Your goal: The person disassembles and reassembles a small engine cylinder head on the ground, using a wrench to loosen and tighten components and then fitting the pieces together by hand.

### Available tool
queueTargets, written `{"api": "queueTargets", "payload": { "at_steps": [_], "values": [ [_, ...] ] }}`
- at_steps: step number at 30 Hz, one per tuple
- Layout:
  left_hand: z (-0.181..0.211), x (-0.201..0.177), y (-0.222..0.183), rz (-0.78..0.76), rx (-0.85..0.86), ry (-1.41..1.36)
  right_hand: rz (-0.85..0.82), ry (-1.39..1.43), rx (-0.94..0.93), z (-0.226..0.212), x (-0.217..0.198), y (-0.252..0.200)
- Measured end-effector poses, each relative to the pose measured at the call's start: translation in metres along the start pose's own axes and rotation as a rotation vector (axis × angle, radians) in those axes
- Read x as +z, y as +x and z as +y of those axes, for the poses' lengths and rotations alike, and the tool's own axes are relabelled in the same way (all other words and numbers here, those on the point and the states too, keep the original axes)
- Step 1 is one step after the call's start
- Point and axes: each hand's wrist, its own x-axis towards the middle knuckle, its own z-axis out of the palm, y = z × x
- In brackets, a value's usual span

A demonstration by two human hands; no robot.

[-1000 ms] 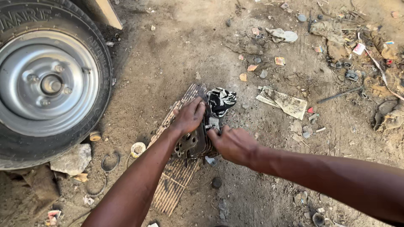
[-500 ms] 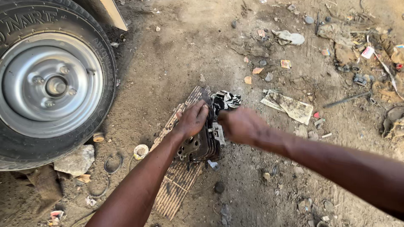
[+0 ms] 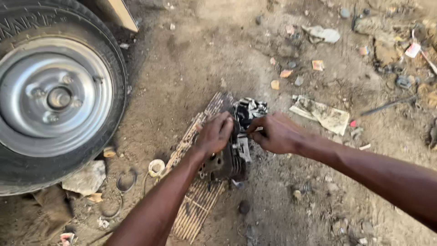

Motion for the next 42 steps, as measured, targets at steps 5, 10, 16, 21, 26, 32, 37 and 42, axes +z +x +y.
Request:
{"api": "queueTargets", "payload": {
  "at_steps": [5, 10, 16, 21, 26, 32, 37, 42],
  "values": [
    [0.011, 0.0, 0.005, -0.043, -0.121, 0.047, 0.051, 0.07, -0.025, -0.013, 0.002, -0.012],
    [0.011, 0.004, 0.006, -0.039, -0.207, 0.068, 0.022, -0.102, 0.136, -0.027, 0.012, -0.017],
    [-0.005, 0.005, 0.009, -0.034, -0.092, -0.082, -0.028, 0.101, 0.183, -0.021, 0.0, -0.013],
    [0.004, 0.003, 0.009, -0.007, -0.027, -0.01, 0.052, 0.156, 0.2, -0.024, 0.002, -0.022],
    [0.007, 0.003, 0.009, -0.008, -0.065, -0.01, 0.1, 0.213, 0.146, -0.028, 0.008, -0.022],
    [0.015, 0.0, 0.005, 0.007, -0.086, 0.003, 0.059, -0.02, 0.252, -0.012, 0.047, -0.012],
    [0.02, 0.013, -0.003, 0.007, -0.064, 0.096, -0.056, -0.06, 0.389, 0.062, 0.067, 0.004],
    [-0.011, 0.016, 0.012, 0.087, 0.069, 0.015, 0.047, 0.233, -0.004, 0.059, 0.046, 0.015]
  ]
}}
